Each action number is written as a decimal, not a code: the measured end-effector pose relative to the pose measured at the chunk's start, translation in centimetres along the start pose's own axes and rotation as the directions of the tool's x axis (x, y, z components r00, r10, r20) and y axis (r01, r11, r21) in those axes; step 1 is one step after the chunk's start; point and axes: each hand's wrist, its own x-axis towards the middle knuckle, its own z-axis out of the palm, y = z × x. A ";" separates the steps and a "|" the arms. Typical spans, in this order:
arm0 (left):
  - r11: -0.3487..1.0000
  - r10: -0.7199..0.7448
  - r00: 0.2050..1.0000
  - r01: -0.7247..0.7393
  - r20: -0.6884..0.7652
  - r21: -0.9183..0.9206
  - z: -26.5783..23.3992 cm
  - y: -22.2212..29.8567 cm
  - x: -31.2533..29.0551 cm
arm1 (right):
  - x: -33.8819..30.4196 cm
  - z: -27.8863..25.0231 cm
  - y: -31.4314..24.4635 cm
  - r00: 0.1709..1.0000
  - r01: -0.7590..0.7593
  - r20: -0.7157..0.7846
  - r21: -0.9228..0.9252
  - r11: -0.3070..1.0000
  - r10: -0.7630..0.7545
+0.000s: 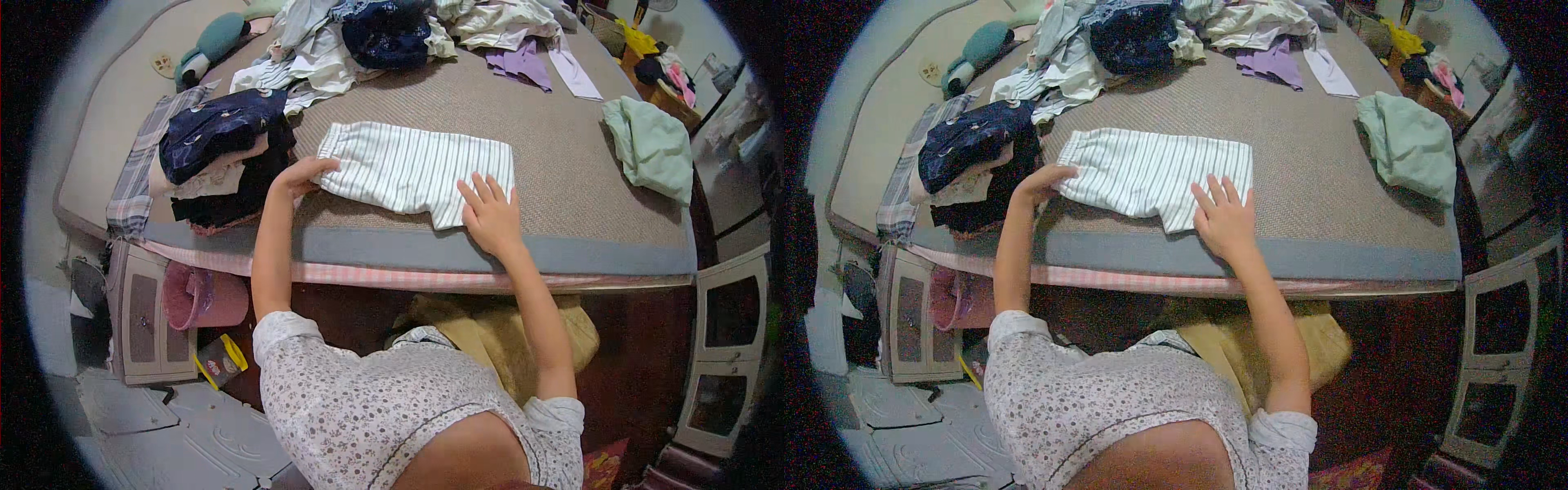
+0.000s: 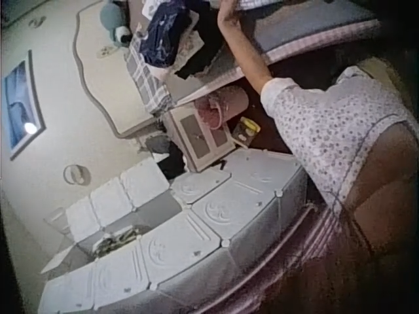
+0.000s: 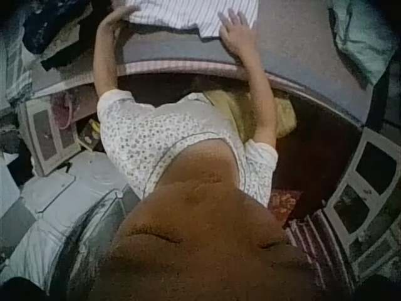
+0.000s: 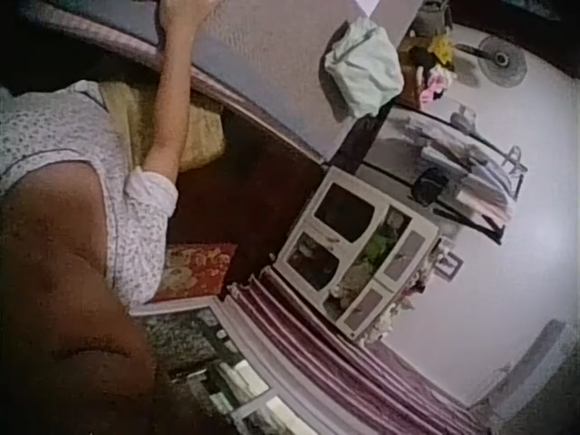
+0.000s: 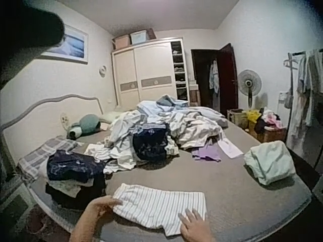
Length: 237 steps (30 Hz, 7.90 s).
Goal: Folding several items of clothing on a bed, including pants and shirts.
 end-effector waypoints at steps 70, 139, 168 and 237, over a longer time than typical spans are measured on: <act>0.608 0.470 0.712 -0.690 0.522 0.394 16.6 3.4 0.2 | 0.1 -1.4 3.9 0.993 0.111 0.001 0.419 0.901 -0.122; 0.962 0.259 0.520 -0.065 -0.814 0.265 7.4 -3.0 -2.0 | 0.2 -1.5 -1.1 0.965 0.260 0.019 -0.148 0.954 -0.260; -0.041 -0.088 0.903 -0.424 -0.420 -0.905 8.5 -2.0 -0.3 | -1.1 0.4 -2.9 0.995 0.004 -0.096 -0.065 0.998 -0.010; 0.828 0.073 0.831 0.258 0.552 -0.498 17.9 3.8 1.0 | 0.7 -0.9 6.5 0.678 -0.649 0.378 0.711 0.271 0.630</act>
